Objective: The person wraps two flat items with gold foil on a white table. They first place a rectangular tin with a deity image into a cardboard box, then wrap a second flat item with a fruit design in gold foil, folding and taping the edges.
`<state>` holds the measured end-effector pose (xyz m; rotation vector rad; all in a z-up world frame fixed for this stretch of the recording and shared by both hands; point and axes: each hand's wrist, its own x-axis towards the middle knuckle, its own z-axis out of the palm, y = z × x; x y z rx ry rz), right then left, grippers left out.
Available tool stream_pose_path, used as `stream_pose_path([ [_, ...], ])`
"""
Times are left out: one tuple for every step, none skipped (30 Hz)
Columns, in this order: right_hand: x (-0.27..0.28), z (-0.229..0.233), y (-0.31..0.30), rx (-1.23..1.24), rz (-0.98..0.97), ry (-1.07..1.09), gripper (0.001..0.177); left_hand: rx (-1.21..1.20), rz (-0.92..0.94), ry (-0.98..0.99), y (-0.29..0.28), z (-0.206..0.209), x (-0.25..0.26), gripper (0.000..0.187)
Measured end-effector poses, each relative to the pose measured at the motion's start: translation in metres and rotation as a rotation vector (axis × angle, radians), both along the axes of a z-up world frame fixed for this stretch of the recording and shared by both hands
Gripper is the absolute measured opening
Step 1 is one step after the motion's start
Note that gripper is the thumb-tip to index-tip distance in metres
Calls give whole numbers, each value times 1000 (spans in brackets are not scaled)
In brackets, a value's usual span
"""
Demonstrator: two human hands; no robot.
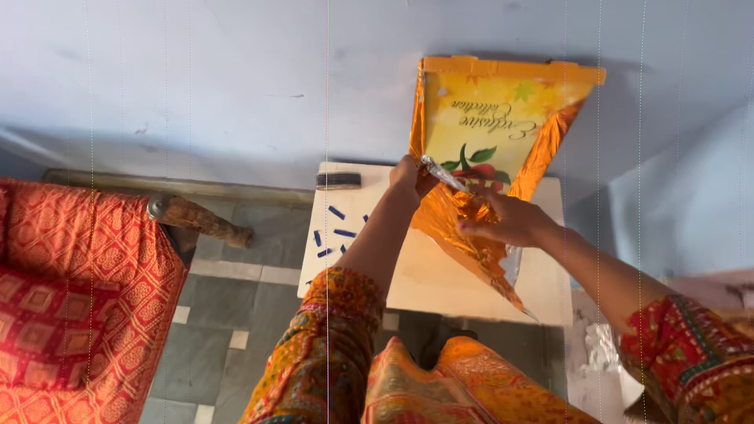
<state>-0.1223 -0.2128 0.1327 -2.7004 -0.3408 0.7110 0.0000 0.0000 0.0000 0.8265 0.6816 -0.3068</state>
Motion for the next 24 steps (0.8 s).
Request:
stream_pose_path([
  [11, 0, 0, -26, 44, -33, 99, 20, 1, -14, 0, 3, 8, 39],
  [23, 0, -1, -52, 88, -66, 96, 40, 3, -27, -1, 5, 15, 39],
  [30, -2, -3, -15, 111, -114, 90, 60, 4, -34, -1, 5, 16, 39],
  [37, -3, -7, 23, 133, -162, 84, 88, -8, -28, -1, 4, 18, 37],
  [51, -4, -16, 56, 164, -214, 78, 109, -11, -25, -4, 2, 25, 36],
  [65, -5, -26, 25, 169, -253, 69, 131, -15, -23, -7, 0, 32, 35],
  [76, -8, -32, 2, 177, -285, 61, 116, -2, -26, -3, -3, 34, 34],
  [86, -10, -37, -20, 185, -318, 54, 102, 10, -29, 1, -5, 36, 34],
  [96, -12, -44, 25, 151, -298, 52, 93, 18, -29, 6, -9, 36, 34],
  [107, -12, -52, 70, 117, -276, 50, 140, 3, -8, 12, -11, 35, 33],
  [118, -9, -62, 103, 82, -257, 48, 174, -13, 10, 9, -12, 36, 33],
  [128, -5, -69, 56, 95, -300, 40, 209, -30, 28, 6, -11, 37, 33],
  [138, -1, -72, 14, 103, -348, 32, 294, -93, -33, 4, -6, 39, 33],
  [148, 4, -73, -27, 111, -396, 25, 379, -157, -93, 1, -1, 39, 36],
  [155, 8, -72, -14, 122, -402, 25, 465, -222, -149, -1, 5, 37, 40],
  [162, 12, -70, -1, 133, -408, 25, 590, -262, -151, -3, 13, 35, 43],
  [166, 15, -68, 10, 143, -410, 25, 713, -306, -148, -7, 21, 30, 47],
  [170, 17, -65, 26, 152, -418, 23, 836, -350, -143, -9, 31, 27, 52],
  [174, 18, -61, 41, 157, -426, 22, 1025, -410, -155, -10, 41, 23, 55],
  [177, 18, -57, 56, 163, -433, 21, 1214, -471, -167, -10, 51, 18, 58],
  [178, 18, -54, 58, 164, -431, 21, 1402, -535, -181, -10, 62, 14, 62],
  [180, 18, -51, 60, 165, -428, 22, 1471, -554, -185, -10, 72, 9, 62],
  [183, 18, -48, 62, 164, -429, 23, 1541, -572, -194, -11, 81, 5, 62],
  [186, 19, -46, 61, 175, -442, 23, 1612, -590, -203, -11, 90, 1, 62],
])
